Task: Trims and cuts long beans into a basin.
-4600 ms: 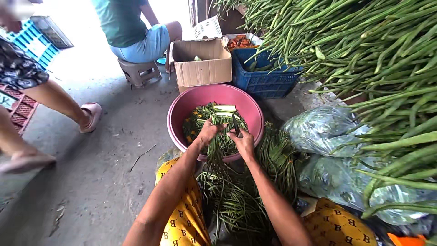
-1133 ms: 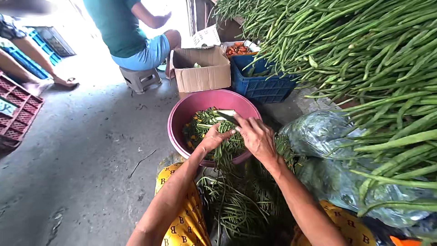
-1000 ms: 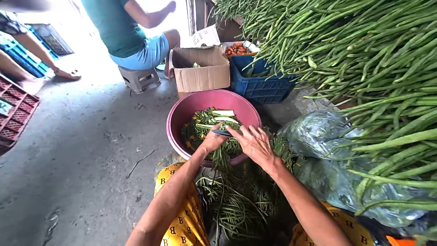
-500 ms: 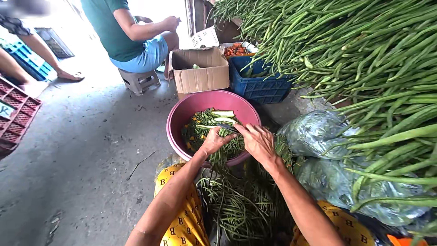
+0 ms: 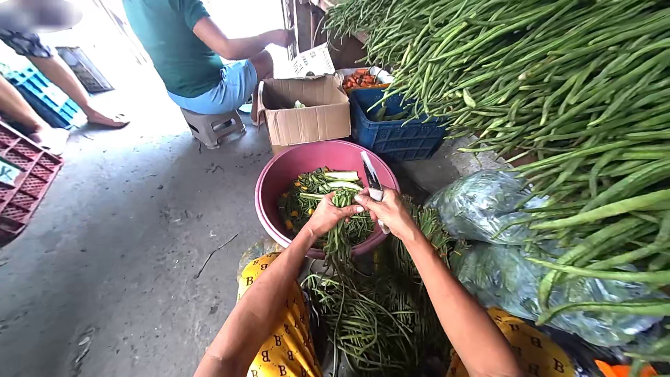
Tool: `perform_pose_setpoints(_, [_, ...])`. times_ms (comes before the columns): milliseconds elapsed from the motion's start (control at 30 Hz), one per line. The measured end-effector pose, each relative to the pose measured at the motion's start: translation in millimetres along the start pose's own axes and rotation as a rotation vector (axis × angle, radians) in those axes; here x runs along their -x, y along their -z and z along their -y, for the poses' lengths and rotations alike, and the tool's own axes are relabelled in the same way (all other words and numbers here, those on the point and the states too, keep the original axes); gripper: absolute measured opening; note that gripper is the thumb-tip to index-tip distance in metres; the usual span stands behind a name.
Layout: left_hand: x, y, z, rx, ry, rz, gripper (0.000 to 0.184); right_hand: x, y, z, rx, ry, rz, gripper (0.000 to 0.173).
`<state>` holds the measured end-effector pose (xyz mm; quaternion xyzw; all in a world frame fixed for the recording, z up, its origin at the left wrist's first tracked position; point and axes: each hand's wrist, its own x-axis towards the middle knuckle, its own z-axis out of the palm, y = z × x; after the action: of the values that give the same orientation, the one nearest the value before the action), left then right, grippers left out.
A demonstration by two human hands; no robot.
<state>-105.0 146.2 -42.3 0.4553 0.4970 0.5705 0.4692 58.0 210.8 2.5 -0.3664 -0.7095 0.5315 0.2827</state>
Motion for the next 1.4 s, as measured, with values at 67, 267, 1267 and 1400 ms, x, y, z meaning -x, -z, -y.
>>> perform_pose_setpoints(67, [-0.4, 0.3, 0.4, -0.024, 0.003, 0.005, 0.018, -2.7, -3.4, -3.7, 0.037, -0.007, 0.008, 0.009])
perform_pose_setpoints(267, [-0.6, 0.1, 4.0, -0.100, 0.012, 0.034, 0.027, -6.5, -11.7, -4.4, 0.068, -0.029, 0.076, 0.060])
perform_pose_setpoints(1267, [4.2, 17.5, 2.4, 0.015, 0.212, 0.320, 0.035, -55.3, -11.1, -41.2, -0.315, 0.128, -0.026, 0.007])
perform_pose_setpoints(1400, [2.3, 13.0, 2.5, 0.065, 0.190, 0.313, 0.023, -59.8, -9.8, -45.3, -0.391, 0.100, -0.046, 0.003])
